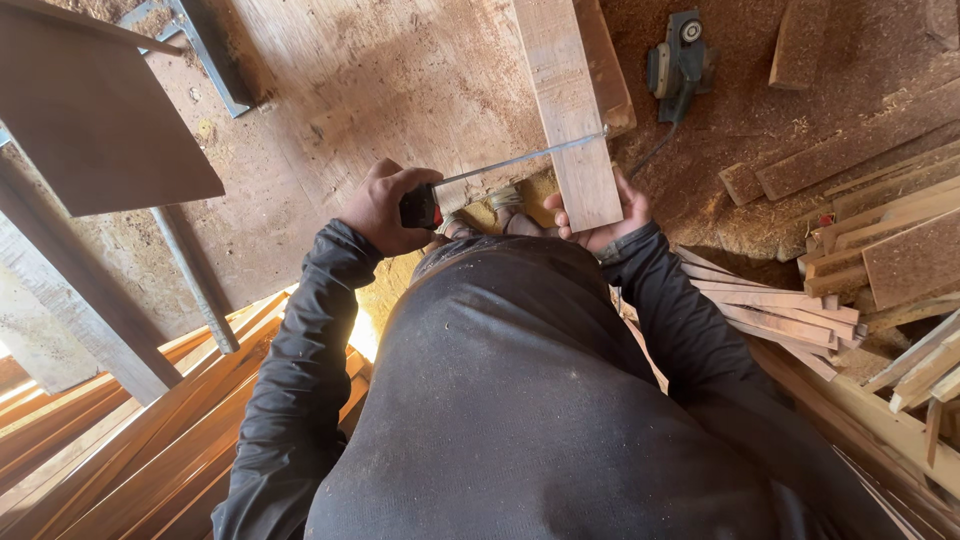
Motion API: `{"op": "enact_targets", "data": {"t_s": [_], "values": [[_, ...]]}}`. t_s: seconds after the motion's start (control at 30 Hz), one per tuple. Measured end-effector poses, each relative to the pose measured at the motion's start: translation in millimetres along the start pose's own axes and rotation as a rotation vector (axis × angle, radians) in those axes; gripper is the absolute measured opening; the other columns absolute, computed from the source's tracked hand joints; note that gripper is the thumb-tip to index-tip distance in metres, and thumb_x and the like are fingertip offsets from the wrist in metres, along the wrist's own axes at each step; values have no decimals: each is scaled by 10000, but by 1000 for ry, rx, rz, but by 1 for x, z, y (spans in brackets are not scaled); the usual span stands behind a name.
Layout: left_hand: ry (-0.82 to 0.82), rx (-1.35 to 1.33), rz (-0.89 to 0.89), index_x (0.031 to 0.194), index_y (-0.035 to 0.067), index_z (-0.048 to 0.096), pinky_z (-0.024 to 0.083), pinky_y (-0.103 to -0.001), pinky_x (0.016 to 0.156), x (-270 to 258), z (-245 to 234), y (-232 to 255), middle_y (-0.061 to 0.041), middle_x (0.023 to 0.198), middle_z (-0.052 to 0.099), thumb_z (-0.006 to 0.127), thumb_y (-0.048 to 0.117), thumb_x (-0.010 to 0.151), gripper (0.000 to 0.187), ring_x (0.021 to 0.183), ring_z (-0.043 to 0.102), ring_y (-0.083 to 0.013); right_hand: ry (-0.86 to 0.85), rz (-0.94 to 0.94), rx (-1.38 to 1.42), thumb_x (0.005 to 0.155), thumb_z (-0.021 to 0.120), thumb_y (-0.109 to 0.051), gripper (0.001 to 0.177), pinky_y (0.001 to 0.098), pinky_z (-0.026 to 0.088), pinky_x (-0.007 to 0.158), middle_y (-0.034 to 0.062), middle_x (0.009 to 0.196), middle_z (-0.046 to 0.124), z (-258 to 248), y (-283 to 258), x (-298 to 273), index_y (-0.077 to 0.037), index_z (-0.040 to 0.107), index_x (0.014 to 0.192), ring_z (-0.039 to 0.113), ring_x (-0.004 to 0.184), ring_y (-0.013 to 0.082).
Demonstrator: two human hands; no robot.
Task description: The person uses a measuring tape to mark lengths on a wooden plank, then uses a hammer to set a small metal guide into a makeshift table saw setup while positioning the wood for a cut.
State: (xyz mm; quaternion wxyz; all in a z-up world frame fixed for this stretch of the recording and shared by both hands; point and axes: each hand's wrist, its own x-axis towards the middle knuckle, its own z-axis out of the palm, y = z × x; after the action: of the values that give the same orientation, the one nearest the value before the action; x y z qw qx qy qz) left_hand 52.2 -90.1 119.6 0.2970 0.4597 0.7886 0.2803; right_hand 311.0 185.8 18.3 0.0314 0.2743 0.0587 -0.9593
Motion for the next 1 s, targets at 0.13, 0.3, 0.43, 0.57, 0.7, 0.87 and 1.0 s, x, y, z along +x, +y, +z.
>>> {"op": "enact_targets", "data": {"t_s": [0.13, 0.3, 0.43, 0.57, 0.7, 0.87, 1.0], "values": [[-31, -1, -47, 1263, 117, 700, 588, -426, 842, 1, 4, -6, -157, 1018, 642, 927, 299, 589, 734, 908, 667, -317, -5, -20, -56, 1086, 380, -595, 739, 471, 551, 733, 336, 1176, 654, -5, -2, 0, 9, 507, 1493, 660, 893, 385], [-38, 4, -45, 1265, 128, 705, 586, -435, 861, 2, 8, -16, -161, 1017, 660, 931, 290, 580, 739, 920, 672, -321, -56, 17, -8, 1038, 415, -615, 774, 475, 553, 766, 337, 1204, 648, -10, 0, 4, 7, 497, 1492, 660, 920, 387], [-64, -29, -51, 1303, 135, 683, 581, -428, 907, 7, 13, -19, -164, 1058, 660, 889, 252, 592, 749, 966, 667, -329, -94, 27, -13, 1032, 452, -615, 778, 475, 551, 798, 333, 1236, 635, -13, 2, 3, -3, 487, 1511, 652, 956, 382], [-66, -42, -47, 1304, 139, 680, 566, -427, 923, 5, 11, -20, -172, 1073, 658, 889, 256, 576, 766, 999, 658, -341, -103, 35, -2, 1029, 468, -624, 781, 462, 549, 807, 332, 1249, 631, -13, 3, 4, -22, 478, 1527, 648, 960, 373], [-48, -30, -39, 1291, 140, 689, 554, -437, 906, 1, 9, -20, -187, 1069, 656, 932, 290, 560, 785, 998, 649, -347, -101, 38, -3, 1014, 474, -639, 798, 456, 554, 811, 323, 1251, 629, -13, 5, 3, -24, 474, 1522, 650, 966, 366], [-61, 7, -54, 1285, 157, 692, 574, -433, 902, 2, 4, -21, -153, 1047, 686, 925, 307, 570, 767, 974, 680, -329, -96, 43, -1, 1016, 464, -646, 811, 449, 564, 807, 324, 1241, 631, -11, 7, 4, -10, 471, 1519, 652, 959, 358], [-65, 16, -72, 1279, 162, 695, 581, -434, 885, 1, 2, -20, -151, 1041, 687, 929, 314, 568, 764, 961, 693, -332, -83, 33, -18, 1024, 454, -647, 806, 445, 566, 801, 323, 1236, 630, -9, 7, 3, -13, 462, 1522, 654, 954, 353]]}}
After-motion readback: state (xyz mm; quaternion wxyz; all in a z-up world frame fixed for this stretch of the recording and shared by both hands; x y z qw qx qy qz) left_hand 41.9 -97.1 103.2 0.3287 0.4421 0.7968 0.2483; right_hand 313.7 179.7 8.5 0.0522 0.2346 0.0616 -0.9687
